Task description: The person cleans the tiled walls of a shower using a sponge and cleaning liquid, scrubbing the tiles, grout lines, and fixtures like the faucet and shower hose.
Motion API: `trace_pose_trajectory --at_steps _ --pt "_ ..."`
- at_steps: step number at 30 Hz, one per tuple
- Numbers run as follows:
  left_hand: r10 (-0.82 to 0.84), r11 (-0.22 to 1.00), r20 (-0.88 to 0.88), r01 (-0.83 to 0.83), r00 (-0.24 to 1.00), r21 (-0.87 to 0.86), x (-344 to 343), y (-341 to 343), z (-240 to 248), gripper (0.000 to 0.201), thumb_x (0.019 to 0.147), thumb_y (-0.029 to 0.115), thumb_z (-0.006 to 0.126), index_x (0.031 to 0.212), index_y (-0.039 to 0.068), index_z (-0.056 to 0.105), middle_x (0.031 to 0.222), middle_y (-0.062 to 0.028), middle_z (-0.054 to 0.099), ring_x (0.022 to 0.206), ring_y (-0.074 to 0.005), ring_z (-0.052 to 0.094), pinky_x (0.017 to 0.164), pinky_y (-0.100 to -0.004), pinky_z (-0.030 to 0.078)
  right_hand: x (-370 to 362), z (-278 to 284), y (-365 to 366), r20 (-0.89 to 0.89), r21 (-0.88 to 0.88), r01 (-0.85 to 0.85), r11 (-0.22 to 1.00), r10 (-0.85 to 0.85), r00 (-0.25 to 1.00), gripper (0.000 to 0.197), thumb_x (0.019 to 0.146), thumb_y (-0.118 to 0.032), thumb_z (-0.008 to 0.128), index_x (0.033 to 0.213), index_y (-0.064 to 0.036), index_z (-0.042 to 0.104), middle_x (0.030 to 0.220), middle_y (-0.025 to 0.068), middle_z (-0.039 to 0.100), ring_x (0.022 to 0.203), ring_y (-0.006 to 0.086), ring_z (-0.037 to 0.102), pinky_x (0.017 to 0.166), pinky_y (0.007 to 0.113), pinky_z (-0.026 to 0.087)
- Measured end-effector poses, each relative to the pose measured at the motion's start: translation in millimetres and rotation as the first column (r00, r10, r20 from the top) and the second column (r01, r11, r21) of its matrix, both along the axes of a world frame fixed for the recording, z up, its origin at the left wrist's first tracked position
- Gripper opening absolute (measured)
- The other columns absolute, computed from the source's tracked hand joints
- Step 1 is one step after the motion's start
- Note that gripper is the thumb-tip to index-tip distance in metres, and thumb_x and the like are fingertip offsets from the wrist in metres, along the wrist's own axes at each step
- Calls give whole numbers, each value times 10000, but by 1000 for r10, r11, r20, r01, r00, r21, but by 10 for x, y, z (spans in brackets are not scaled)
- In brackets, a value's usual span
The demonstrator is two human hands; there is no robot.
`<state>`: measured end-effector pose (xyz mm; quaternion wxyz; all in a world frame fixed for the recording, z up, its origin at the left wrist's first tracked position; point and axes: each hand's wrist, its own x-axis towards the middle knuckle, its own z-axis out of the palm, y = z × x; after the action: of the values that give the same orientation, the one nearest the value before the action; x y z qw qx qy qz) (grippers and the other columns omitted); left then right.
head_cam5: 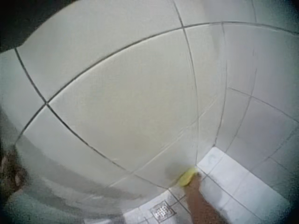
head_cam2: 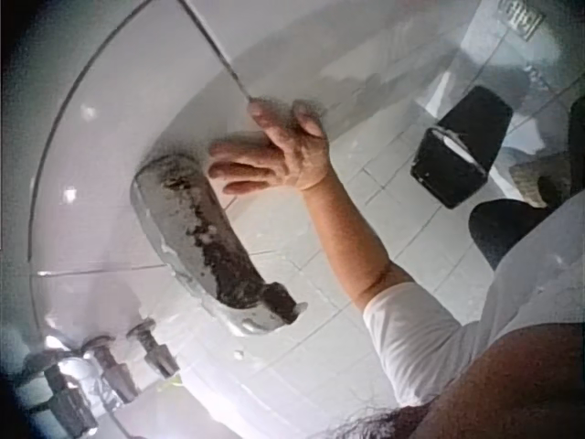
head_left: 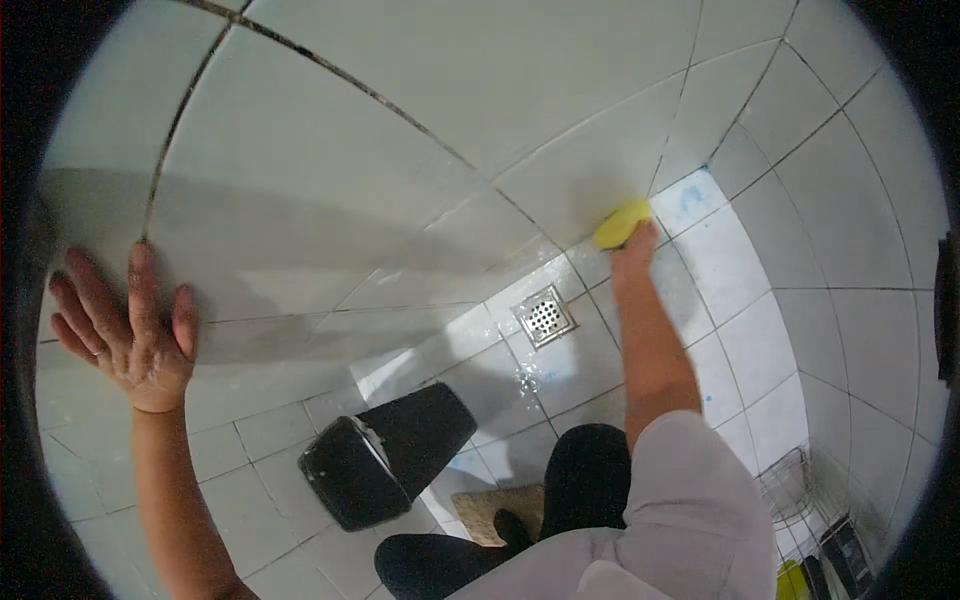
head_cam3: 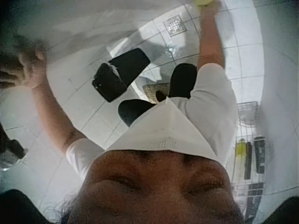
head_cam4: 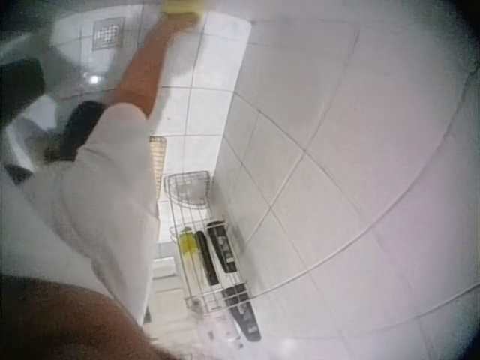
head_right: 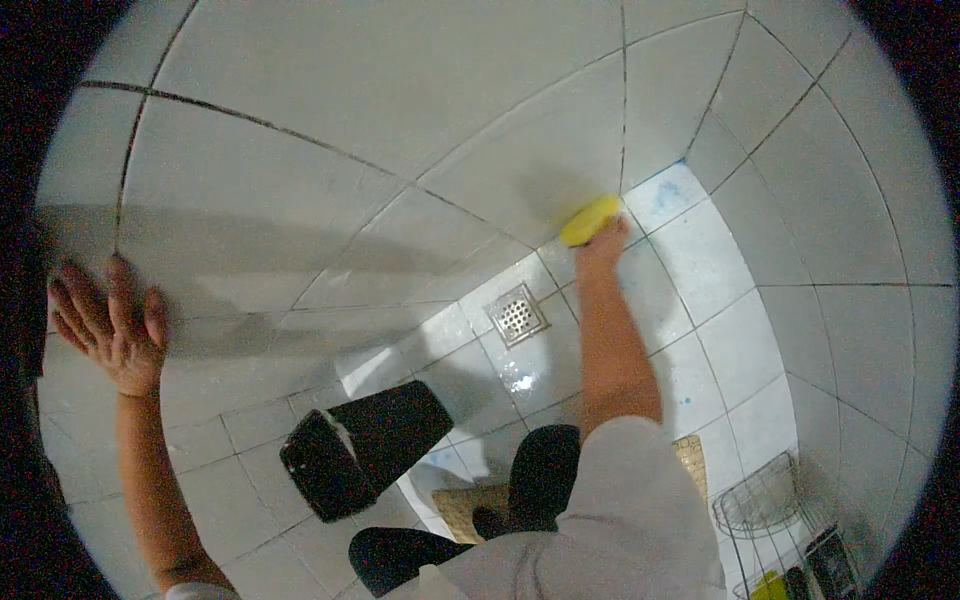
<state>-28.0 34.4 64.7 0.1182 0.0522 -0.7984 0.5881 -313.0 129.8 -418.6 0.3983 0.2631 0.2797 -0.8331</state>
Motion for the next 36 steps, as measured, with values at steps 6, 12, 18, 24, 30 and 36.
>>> trace_pose_trajectory --at_steps 6,12,18,24,30,36 --pt "-60 998 -97 62 993 21 -141 -61 -86 465 831 455 416 1228 214 440 1300 -177 340 1229 -343 253 1007 -422 105 -904 -869 447 -599 589 364 722 88 796 491 784 -170 555 1213 -76 335 1128 201 439 1080 327 413 877 454 362" --pt "56 997 -55 -59 997 -44 3 -5 41 446 828 423 444 1222 214 450 1284 -174 360 1178 -328 321 959 -414 205 -413 91 298 -117 857 515 -22 964 237 662 716 -283 626 1270 -125 302 1306 218 218 1196 340 280 890 452 337" --pt "63 998 -118 -61 991 23 -12 -48 -71 440 824 416 456 1214 212 460 1273 -163 377 1149 -315 357 930 -401 243 -917 -142 432 -1 914 404 -16 999 40 386 711 -200 569 1065 -78 472 1074 139 459 1015 299 454 824 478 357" --pt "66 997 -22 -67 998 -45 29 -18 -7 450 825 422 453 1229 225 440 1261 -150 396 1125 -307 380 917 -399 260 720 -656 890 -327 860 45 508 618 -715 386 809 -105 426 1182 -7 417 1137 201 475 1042 343 448 939 475 275" --pt "199 980 -83 -199 976 16 167 -92 29 446 822 429 458 1232 255 437 1230 -126 416 1059 -301 410 926 -387 277 -684 -383 786 -92 759 643 99 995 -45 267 797 -243 475 966 -48 546 998 136 533 802 303 521 669 457 390" --pt "173 984 -65 -174 983 -19 215 -141 -45 427 829 433 451 1208 238 470 1235 -123 413 1065 -283 409 914 -381 294 893 -782 397 -49 728 595 342 891 -452 458 799 -167 454 1247 -120 369 1262 119 386 1014 283 462 832 451 329"
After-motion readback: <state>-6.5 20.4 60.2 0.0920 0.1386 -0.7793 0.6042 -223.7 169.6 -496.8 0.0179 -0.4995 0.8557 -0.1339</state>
